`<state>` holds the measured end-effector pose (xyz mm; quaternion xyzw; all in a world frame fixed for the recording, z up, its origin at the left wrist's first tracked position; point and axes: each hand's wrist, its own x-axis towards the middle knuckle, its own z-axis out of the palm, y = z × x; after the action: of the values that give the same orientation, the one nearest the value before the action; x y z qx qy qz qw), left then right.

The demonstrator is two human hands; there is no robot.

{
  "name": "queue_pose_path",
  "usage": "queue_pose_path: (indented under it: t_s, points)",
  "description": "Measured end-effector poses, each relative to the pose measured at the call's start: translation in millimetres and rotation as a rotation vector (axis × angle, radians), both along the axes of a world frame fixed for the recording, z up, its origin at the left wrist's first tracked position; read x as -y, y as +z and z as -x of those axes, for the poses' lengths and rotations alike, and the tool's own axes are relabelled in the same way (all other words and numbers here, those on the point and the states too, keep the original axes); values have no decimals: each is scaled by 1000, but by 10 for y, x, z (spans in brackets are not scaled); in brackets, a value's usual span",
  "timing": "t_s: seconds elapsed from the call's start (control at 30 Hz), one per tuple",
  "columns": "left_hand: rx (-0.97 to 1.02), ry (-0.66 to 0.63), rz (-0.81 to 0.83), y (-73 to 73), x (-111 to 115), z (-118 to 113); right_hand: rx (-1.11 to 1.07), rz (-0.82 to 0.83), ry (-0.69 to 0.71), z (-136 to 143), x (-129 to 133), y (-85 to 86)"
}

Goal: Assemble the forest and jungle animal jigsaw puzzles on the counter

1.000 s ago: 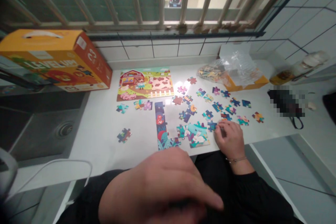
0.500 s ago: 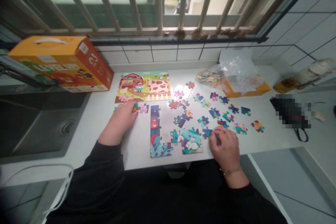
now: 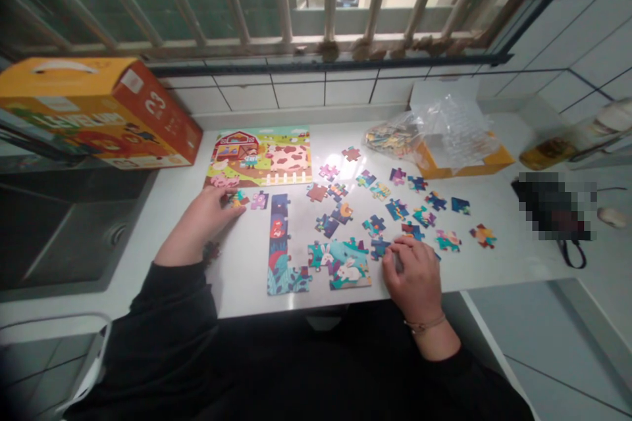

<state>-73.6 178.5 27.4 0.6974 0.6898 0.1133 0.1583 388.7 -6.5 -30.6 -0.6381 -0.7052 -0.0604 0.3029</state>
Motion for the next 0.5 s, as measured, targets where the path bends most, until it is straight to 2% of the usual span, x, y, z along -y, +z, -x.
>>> queue_pose_path:
  t_s: [0.17, 0.3, 0.37, 0.43, 0.5]
  points:
    - [118, 51, -68, 136, 13, -43, -13, 8, -10, 7, 6, 7]
    - [256, 153, -193, 208, 172, -216, -20, -3, -12, 5, 6, 31]
    - [483, 177, -150, 202, 326, -408, -25, -13, 3, 13, 10, 64]
    - [868, 202, -3, 180, 540, -660, -40, -28, 39, 55, 26, 124]
    - [1140, 192, 182, 156, 801, -932, -86, -42, 97, 155, 59, 218]
